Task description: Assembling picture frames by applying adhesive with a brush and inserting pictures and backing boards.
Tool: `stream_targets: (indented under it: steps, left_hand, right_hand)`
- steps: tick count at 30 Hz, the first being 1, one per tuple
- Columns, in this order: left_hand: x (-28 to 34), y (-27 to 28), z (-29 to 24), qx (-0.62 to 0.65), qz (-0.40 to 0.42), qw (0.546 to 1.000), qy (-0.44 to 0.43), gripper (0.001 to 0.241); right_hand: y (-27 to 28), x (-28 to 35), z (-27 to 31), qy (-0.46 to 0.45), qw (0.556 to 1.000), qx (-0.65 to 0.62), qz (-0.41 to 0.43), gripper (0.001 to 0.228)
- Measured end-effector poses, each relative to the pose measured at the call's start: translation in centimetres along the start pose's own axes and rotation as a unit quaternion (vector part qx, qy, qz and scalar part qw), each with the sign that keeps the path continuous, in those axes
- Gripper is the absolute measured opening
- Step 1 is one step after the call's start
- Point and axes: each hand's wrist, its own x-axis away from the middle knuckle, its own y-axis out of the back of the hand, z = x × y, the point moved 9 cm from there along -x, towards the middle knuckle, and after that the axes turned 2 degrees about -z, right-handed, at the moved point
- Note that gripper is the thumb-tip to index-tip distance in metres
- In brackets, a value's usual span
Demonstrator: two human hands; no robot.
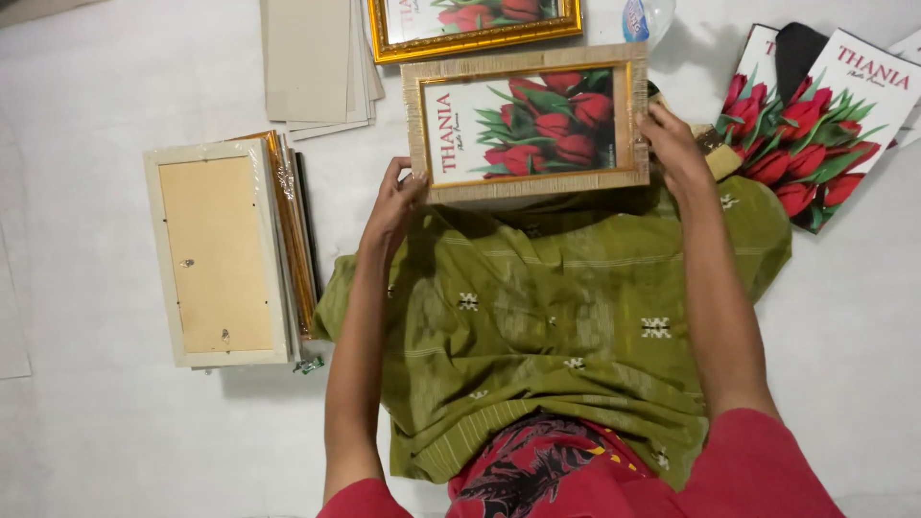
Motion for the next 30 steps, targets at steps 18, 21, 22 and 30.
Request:
stream_targets:
  steps: [18,21,22,30]
  left_hand:
    - [-1.0,-3.1,-8.5,-0.324,0.119,0.937,-0.053,0.017]
    - [-1.8,-3.2,-8.8,-0.408,0.085,0.905,-0.080,0.019]
    - [-1.2,-4.3,-10.7,-0.443,0.086,0.872,-0.190,0.023]
    - [-1.4,-4.9,-10.5,-0.705,0.043,0.516,-0.485,0.012]
  right_hand:
    - [2.2,-3.5,1.4,-0.031,0.993,-0.110,0.040,0.096]
    - [2.1,-3.8,1.2,-0.042,0.985,-0.160,0.058,0.104]
    - [2.4,-3.5,1.1,-0.052,0.989,-0.135,0.034,0.088]
    - [1.1,-8.5,-5.3,-0.001,0.988,-0.055,0.142,0.046]
